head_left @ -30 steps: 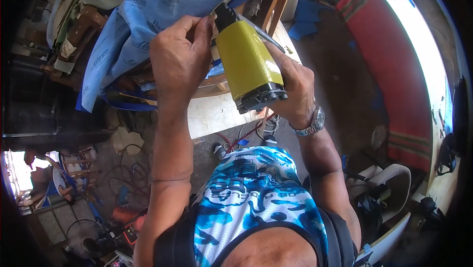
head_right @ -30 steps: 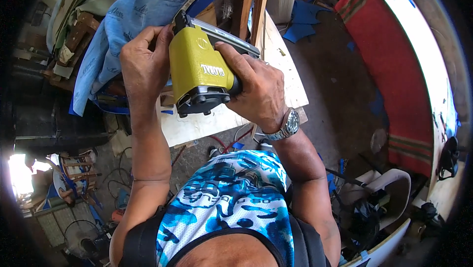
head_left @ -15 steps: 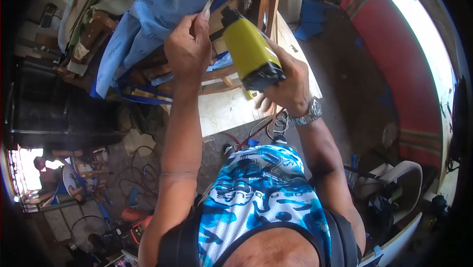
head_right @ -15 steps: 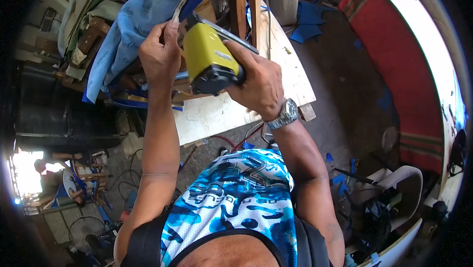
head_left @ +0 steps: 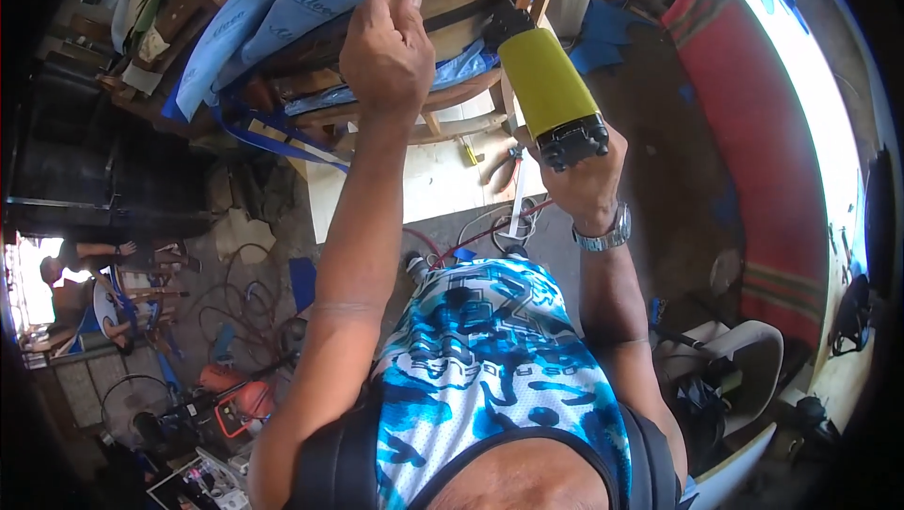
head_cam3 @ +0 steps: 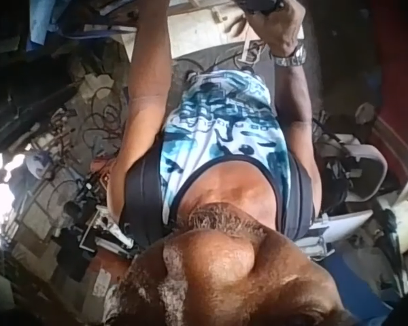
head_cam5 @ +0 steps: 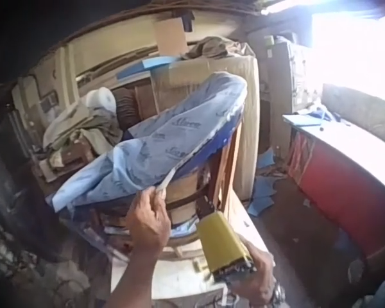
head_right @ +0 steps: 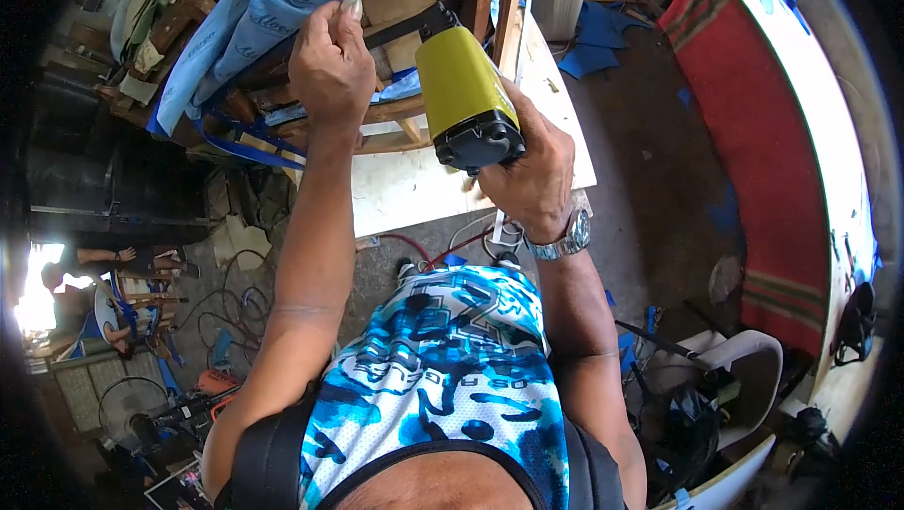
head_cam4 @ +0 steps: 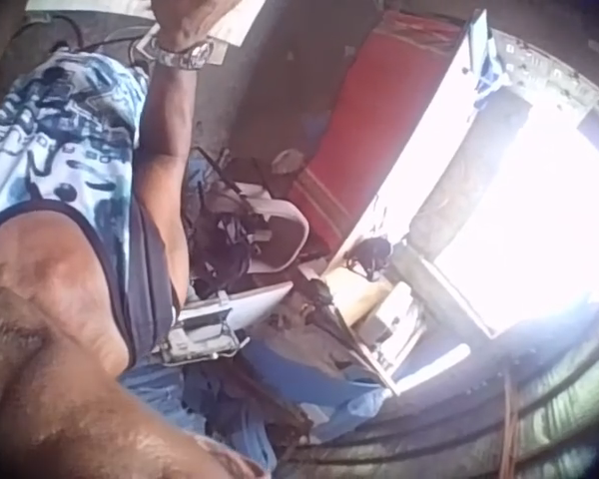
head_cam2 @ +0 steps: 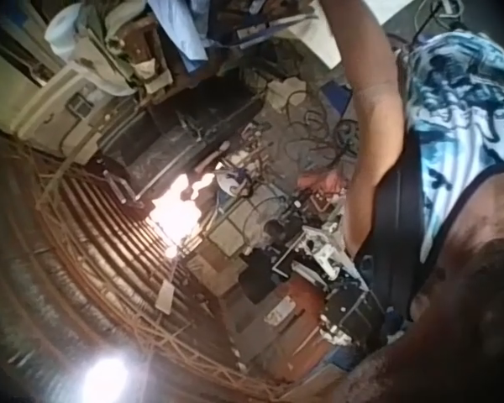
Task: Reupholstering a wooden chair frame by stapling fabric and foam padding using a pneumatic staple gun.
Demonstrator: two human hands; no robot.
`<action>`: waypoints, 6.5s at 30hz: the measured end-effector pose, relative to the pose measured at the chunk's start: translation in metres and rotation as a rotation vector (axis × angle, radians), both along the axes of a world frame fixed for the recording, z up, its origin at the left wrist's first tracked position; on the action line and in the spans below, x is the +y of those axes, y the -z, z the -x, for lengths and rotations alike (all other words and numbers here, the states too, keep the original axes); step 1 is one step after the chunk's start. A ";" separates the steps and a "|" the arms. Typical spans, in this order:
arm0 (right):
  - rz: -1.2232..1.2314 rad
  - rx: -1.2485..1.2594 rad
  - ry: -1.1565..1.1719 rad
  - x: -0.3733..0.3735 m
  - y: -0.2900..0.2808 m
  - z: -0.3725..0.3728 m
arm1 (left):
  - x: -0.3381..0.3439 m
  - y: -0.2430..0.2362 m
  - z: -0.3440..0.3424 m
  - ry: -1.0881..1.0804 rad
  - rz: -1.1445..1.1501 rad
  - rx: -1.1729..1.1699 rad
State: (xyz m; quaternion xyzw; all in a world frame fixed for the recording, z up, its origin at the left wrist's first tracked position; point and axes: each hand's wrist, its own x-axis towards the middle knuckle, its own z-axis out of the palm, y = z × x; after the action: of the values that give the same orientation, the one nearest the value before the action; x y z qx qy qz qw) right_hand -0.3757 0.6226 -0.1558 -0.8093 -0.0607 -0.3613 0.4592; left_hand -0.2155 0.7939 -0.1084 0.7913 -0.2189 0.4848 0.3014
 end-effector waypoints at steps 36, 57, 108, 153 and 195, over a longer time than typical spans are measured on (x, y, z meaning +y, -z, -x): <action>0.128 -0.107 0.041 0.017 -0.019 -0.053 | 0.021 -0.020 -0.020 0.318 -0.012 0.387; 0.303 -0.127 0.072 0.000 -0.013 -0.070 | 0.013 -0.011 -0.015 0.383 0.076 0.220; 0.153 -0.143 0.113 0.036 0.005 -0.079 | 0.024 -0.015 -0.018 0.439 0.027 0.279; 0.121 -0.137 -0.037 0.024 0.052 -0.094 | 0.033 0.015 -0.044 0.119 -0.356 -0.171; 0.168 -0.129 0.092 0.049 0.025 -0.069 | 0.024 -0.124 -0.127 0.486 -0.693 0.741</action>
State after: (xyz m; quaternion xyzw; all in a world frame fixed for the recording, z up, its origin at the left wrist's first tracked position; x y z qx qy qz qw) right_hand -0.3064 0.6719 -0.1810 -0.8219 -0.0832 -0.4270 0.3678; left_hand -0.0884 0.8178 0.0151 0.8883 -0.4209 -0.0090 0.1837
